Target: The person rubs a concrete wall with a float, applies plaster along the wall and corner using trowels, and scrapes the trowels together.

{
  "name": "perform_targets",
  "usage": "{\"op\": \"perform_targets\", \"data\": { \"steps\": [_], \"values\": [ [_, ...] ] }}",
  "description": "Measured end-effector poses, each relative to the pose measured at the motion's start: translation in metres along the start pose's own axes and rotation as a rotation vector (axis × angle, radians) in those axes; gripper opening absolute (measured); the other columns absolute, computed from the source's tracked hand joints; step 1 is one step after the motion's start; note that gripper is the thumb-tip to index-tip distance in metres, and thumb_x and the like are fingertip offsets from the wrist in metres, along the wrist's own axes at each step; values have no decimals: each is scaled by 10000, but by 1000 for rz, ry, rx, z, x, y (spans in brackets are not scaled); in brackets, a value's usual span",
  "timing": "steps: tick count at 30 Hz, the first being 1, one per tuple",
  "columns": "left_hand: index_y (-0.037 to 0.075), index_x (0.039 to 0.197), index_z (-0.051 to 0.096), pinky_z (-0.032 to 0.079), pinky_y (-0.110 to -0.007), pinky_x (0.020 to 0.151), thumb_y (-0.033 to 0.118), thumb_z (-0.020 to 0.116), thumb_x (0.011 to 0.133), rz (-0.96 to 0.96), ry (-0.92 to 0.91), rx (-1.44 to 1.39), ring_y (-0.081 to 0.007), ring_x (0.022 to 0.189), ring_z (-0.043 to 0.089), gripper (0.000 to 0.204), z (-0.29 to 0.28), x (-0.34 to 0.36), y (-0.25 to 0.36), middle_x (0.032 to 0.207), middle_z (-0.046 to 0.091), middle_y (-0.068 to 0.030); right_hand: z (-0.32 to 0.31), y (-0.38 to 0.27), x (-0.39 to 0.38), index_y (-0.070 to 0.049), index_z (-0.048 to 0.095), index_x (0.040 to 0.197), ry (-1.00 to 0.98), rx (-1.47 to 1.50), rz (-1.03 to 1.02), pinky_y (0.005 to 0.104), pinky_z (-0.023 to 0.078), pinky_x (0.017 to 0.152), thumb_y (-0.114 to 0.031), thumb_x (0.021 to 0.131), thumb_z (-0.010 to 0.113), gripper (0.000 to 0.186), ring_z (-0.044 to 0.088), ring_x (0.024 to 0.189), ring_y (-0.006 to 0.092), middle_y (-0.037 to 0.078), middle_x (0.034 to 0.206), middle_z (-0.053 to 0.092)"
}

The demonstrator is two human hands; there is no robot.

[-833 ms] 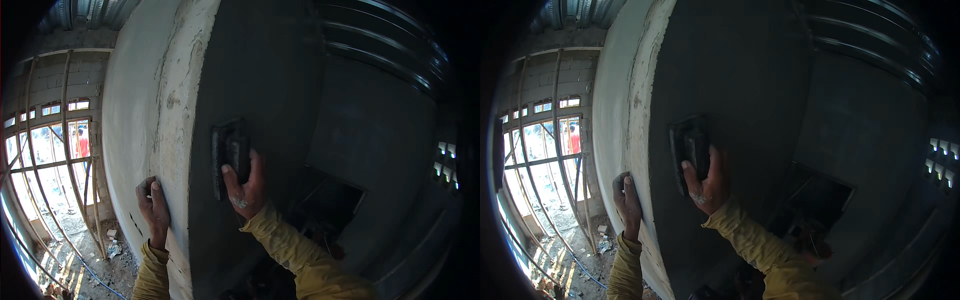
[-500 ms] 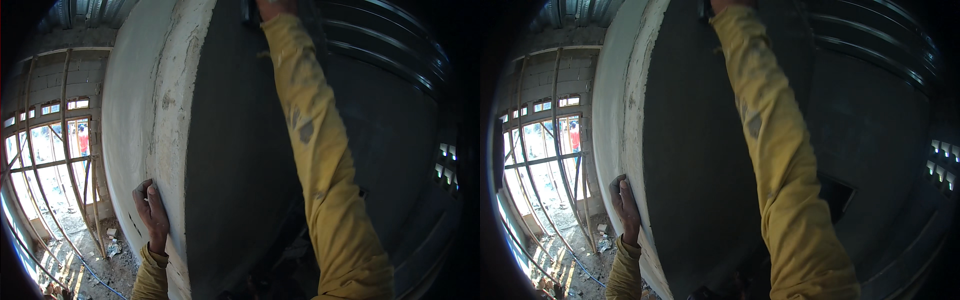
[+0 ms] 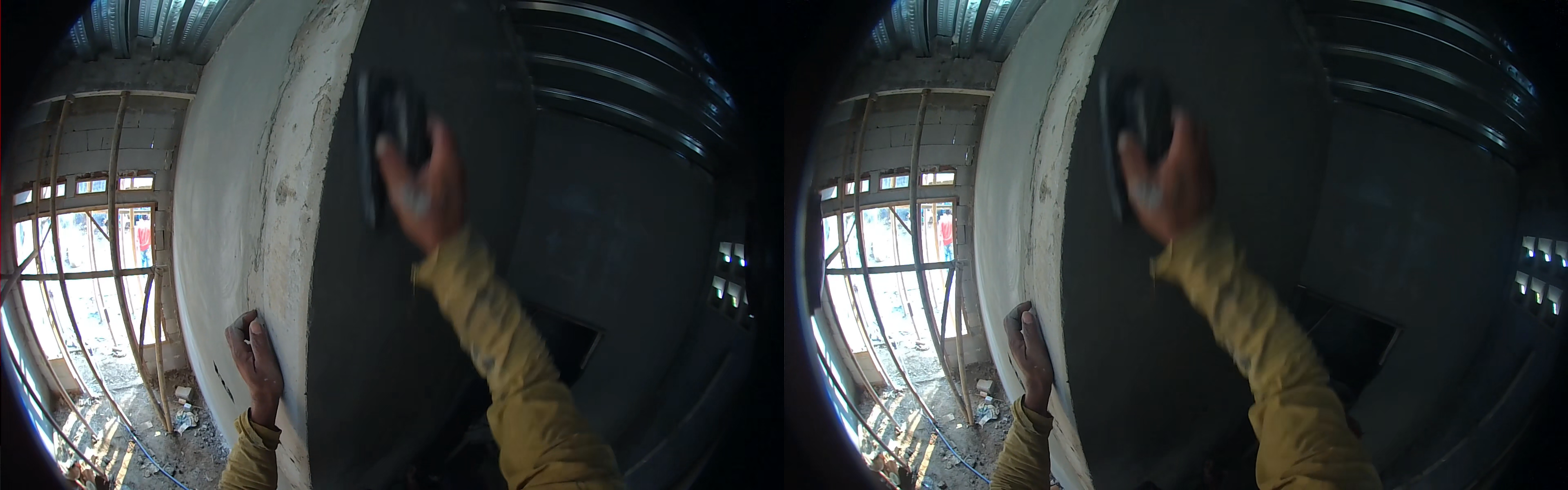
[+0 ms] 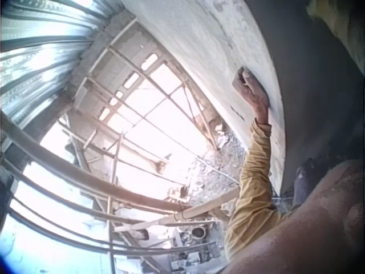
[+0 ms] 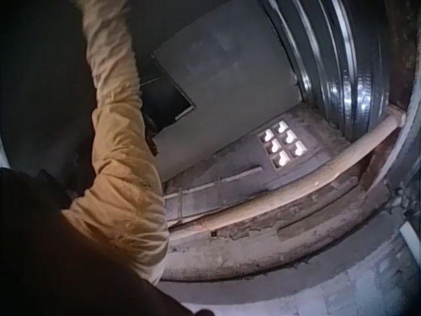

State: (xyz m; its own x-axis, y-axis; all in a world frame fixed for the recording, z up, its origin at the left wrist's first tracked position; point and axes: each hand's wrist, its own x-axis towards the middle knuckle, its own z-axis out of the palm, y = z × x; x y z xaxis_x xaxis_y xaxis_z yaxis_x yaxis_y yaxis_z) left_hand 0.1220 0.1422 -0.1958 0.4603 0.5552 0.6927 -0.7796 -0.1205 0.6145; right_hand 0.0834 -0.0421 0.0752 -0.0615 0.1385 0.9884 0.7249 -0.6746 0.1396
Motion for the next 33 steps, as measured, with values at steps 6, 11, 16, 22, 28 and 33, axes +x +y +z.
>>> {"op": "perform_targets", "data": {
  "steps": [6, 11, 16, 22, 28, 33],
  "values": [
    [-51, 1128, 548, 404, -344, 864, 301, 447, 1015, -7, 3, 7, -216, 970, 493, 383, 1, 0, -2, 1041, 511, -132, -1, 9, 217, 74, 371, 1392, 78, -105, 365, 420, 354, 1095, -469, 916, 547, 744, 389, 1338, 403, 251, 1446, 398],
    [-51, 1123, 551, 403, -349, 873, 296, 450, 1015, 31, 16, 30, -223, 975, 495, 378, 2, 1, 1, 1043, 517, -138, 4, -5, 150, 111, 556, 1158, 177, -148, 89, 421, 484, 892, -561, 771, 695, 788, 621, 1042, 395, 301, 1093, 630],
    [-46, 1120, 555, 398, -357, 886, 285, 454, 1012, 44, 26, 42, -239, 976, 500, 363, -2, -1, 1, 1034, 523, -145, 4, -44, -56, 58, 445, 1193, -14, 94, 137, 451, 500, 790, -368, 873, 651, 571, 600, 930, 402, 257, 1064, 549],
    [-26, 1155, 534, 362, -333, 966, 277, 419, 1024, 10, -28, 84, -193, 1052, 479, 350, -3, -2, 1, 1100, 501, -108, 11, -9, 13, 76, 539, 1078, 47, 63, 62, 352, 512, 775, -346, 850, 703, 507, 647, 860, 233, 192, 925, 646],
    [-39, 1108, 565, 402, -357, 883, 280, 453, 1011, 96, 33, 75, -249, 975, 503, 351, -1, -2, 2, 1029, 528, -146, -8, -24, 237, 68, 502, 1169, 13, -19, 280, 435, 429, 917, -480, 825, 639, 661, 520, 1123, 392, 262, 1185, 517],
    [-38, 1097, 568, 403, -364, 888, 266, 457, 1010, 76, 29, 88, -260, 976, 509, 336, -2, -2, 3, 1029, 532, -151, -9, -28, 198, 132, 649, 940, -71, 119, 93, 423, 515, 736, -509, 743, 719, 674, 675, 894, 382, 300, 905, 668]
  ]
}}
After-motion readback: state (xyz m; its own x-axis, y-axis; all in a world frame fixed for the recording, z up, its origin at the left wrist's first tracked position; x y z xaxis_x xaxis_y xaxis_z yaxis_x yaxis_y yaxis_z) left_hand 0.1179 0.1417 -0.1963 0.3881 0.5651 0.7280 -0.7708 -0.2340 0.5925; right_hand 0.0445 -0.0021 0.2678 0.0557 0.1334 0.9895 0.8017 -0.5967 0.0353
